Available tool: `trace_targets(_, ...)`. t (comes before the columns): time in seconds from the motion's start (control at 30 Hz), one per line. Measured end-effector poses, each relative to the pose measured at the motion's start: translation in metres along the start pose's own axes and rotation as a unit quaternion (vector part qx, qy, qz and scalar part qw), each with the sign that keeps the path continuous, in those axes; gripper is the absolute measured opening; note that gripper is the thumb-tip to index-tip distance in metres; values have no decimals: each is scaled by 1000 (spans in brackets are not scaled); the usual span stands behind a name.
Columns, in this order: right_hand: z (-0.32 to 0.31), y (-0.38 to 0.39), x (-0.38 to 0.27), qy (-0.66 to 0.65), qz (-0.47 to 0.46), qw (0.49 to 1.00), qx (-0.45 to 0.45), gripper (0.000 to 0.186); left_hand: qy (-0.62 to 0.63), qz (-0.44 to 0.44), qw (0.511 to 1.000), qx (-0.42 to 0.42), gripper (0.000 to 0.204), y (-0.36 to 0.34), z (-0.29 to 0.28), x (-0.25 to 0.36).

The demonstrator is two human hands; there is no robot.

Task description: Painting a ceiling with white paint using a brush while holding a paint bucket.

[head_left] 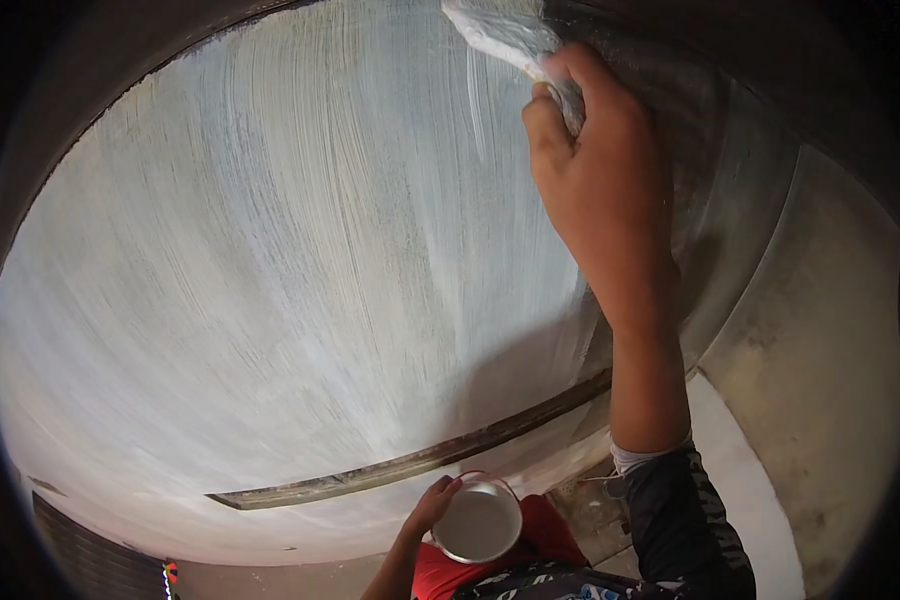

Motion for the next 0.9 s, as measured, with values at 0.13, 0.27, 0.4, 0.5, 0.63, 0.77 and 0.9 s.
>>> trace_targets(0.13, -12, 25, -4, 18, 15, 997, -74, 10, 10, -5, 1000, -1, 48, -2, 10, 1)
trace_targets(0.27, -29, 65, -6, 21, 53, 986, -159, 11, 6, 9, 1000, 4, 47, -3, 8, 2)
trace_targets(0.4, -51, 73, -2, -4, 81, 965, -249, 8, 9, 24, 1000, 12, 47, -2, 6, -2)
trace_targets(0.5, -64, 61, -4, -99, 62, 979, -168, 8, 0, -2, 1000, 6, 51, -6, 4, -12)
trace_targets(0.63, -54, 19, -12, -59, 12, 996, -68, 12, -6, -5, 1000, -4, 52, 3, 3, 9)
trace_targets(0.77, -22, 16, -8, 3, -34, 995, -94, 14, -6, 22, 1000, -2, 52, -8, 6, -7)
trace_targets(0.9, -9, 95, -8, 44, 20, 981, -190, 26, 22, -26, 999, -12, 54, 2, -4, -13)
Point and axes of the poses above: each hand's wrist, its own y-axis away from the middle knuckle, its own z-axis out of the palm, x = y × z, the point moved 2 cm from there along -y, towards the middle knuckle, and after that the axes turned 2 degrees about y, right-handed, at the moved point
